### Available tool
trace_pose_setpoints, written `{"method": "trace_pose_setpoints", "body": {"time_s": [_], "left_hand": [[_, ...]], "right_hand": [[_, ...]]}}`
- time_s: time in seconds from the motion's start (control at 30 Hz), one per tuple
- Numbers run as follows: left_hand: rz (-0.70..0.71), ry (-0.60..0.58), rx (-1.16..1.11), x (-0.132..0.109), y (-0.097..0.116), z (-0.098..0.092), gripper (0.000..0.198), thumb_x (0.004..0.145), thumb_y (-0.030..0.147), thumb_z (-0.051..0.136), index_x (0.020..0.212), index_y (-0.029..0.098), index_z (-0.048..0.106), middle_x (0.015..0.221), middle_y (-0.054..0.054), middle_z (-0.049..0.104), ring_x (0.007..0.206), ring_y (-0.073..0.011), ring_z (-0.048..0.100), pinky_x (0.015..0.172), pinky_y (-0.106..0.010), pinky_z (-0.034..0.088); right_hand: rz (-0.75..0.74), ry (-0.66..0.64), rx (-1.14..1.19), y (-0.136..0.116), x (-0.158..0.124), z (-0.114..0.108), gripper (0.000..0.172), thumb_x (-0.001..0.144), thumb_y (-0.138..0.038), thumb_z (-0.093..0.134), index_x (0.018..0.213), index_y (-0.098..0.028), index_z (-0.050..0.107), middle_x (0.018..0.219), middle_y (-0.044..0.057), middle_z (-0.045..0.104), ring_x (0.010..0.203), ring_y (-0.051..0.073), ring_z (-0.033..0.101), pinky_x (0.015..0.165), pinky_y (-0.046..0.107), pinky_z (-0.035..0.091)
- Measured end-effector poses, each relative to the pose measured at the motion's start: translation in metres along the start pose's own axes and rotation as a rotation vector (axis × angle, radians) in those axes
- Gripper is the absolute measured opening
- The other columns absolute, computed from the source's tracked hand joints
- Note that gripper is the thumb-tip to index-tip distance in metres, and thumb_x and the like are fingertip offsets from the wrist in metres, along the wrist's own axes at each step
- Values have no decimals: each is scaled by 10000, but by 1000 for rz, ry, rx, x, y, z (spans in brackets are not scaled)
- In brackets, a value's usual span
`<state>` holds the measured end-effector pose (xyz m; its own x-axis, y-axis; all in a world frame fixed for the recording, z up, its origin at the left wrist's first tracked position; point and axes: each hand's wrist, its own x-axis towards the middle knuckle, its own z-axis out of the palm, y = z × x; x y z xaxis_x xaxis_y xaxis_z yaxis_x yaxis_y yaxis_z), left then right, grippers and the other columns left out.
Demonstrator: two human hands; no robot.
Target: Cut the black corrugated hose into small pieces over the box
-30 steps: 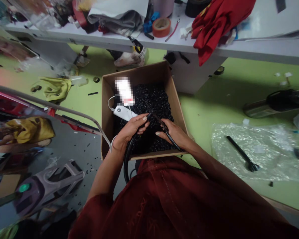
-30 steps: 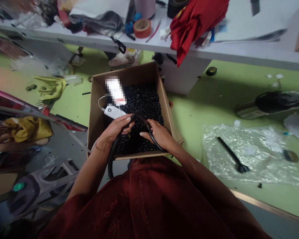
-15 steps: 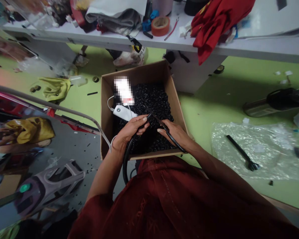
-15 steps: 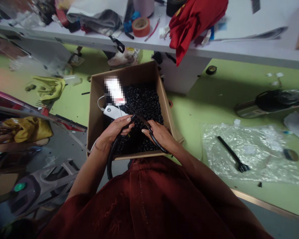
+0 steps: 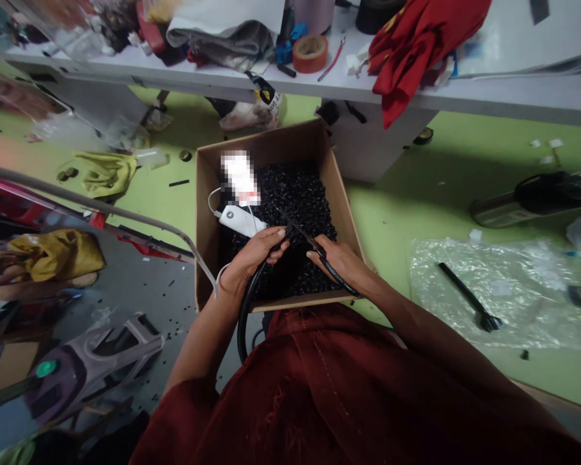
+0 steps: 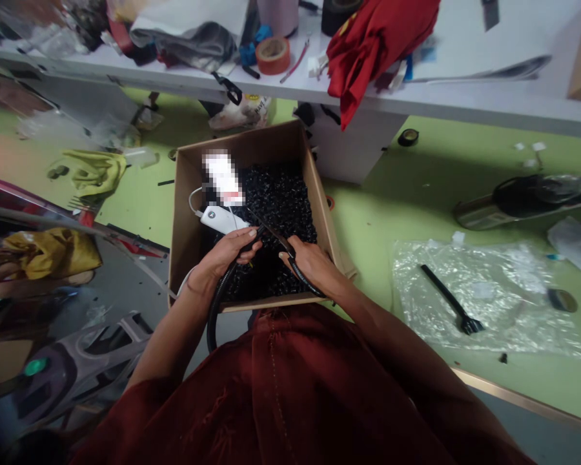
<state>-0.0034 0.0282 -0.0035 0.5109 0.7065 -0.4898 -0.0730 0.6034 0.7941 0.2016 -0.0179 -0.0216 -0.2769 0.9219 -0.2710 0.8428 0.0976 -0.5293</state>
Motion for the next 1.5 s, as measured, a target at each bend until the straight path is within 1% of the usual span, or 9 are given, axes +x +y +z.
{"method": "trace_pose_setpoints", "body": {"time_s": [0.23, 0.43, 0.57, 0.77, 0.9, 1.03, 1.17, 1.27, 1.5], "left_hand": [[-25, 38, 17, 3, -2, -3, 301, 779, 400, 654, 774, 144, 495, 671, 25, 479, 409, -5, 311, 349, -130, 180], [-1, 204, 178, 6, -8, 0, 200, 819, 335, 607, 852, 143, 560, 635, 26, 475, 398, -20, 343, 342, -135, 200], [8, 239, 196, 6, -7, 1, 184, 833, 305, 569, 917, 142, 584, 638, 22, 480, 408, -31, 361, 344, -144, 211], [100, 53, -3, -1, 3, -3, 165, 779, 181, 578, 927, 115, 612, 759, -11, 535, 492, -35, 420, 394, -160, 279], [165, 14, -146, -5, 4, -6, 415, 799, 217, 629, 1202, 164, 545, 855, -26, 577, 559, -51, 489, 450, -169, 344], [168, -20, -183, -6, 3, -6, 594, 821, 278, 631, 1364, 211, 400, 793, -18, 592, 501, -59, 469, 422, -176, 315], [167, -22, -196, -6, 7, -3, 470, 822, 298, 630, 1251, 176, 481, 689, 22, 525, 433, -27, 372, 382, -152, 224], [128, 36, -163, -4, 8, -3, 367, 865, 390, 556, 1119, 127, 546, 642, 36, 476, 399, -12, 302, 362, -151, 174], [151, 127, 5, 1, 3, -1, 379, 847, 436, 567, 1072, 131, 564, 614, 47, 464, 394, -18, 304, 361, -155, 185]], "right_hand": [[37, -44, -83, -5, 0, -4, 221, 922, -383, 406, 1001, -210, 519, 837, 92, 701, 720, 237, 645, 590, 275, 339], [43, -48, -162, -3, 1, 0, 263, 933, -403, 381, 1034, -209, 527, 804, 93, 704, 697, 248, 660, 573, 280, 334], [61, 14, -128, -1, 2, 2, 292, 932, -434, 378, 1035, -210, 533, 812, 99, 706, 700, 262, 664, 582, 288, 360], [26, 107, 58, 5, 2, 3, 315, 937, -426, 366, 1107, -202, 507, 956, 106, 703, 822, 260, 669, 656, 294, 423], [-20, 145, 178, 8, 2, 4, 348, 924, -445, 387, 1138, -195, 498, 1029, 115, 684, 908, 277, 658, 695, 313, 451], [-49, 152, 235, 7, 2, 4, 366, 916, -456, 398, 1157, -203, 505, 1044, 115, 679, 951, 285, 645, 732, 341, 466], [-25, 130, 238, 6, 2, 4, 388, 908, -470, 401, 1166, -198, 504, 1056, 125, 674, 948, 294, 645, 746, 361, 468], [-13, 116, 227, 4, 2, 3, 396, 912, -477, 390, 1170, -197, 498, 1046, 123, 676, 937, 294, 647, 749, 367, 464], [-11, 65, 225, 3, 2, 1, 410, 909, -478, 394, 1170, -181, 500, 1053, 143, 667, 944, 300, 640, 744, 369, 453]]}}
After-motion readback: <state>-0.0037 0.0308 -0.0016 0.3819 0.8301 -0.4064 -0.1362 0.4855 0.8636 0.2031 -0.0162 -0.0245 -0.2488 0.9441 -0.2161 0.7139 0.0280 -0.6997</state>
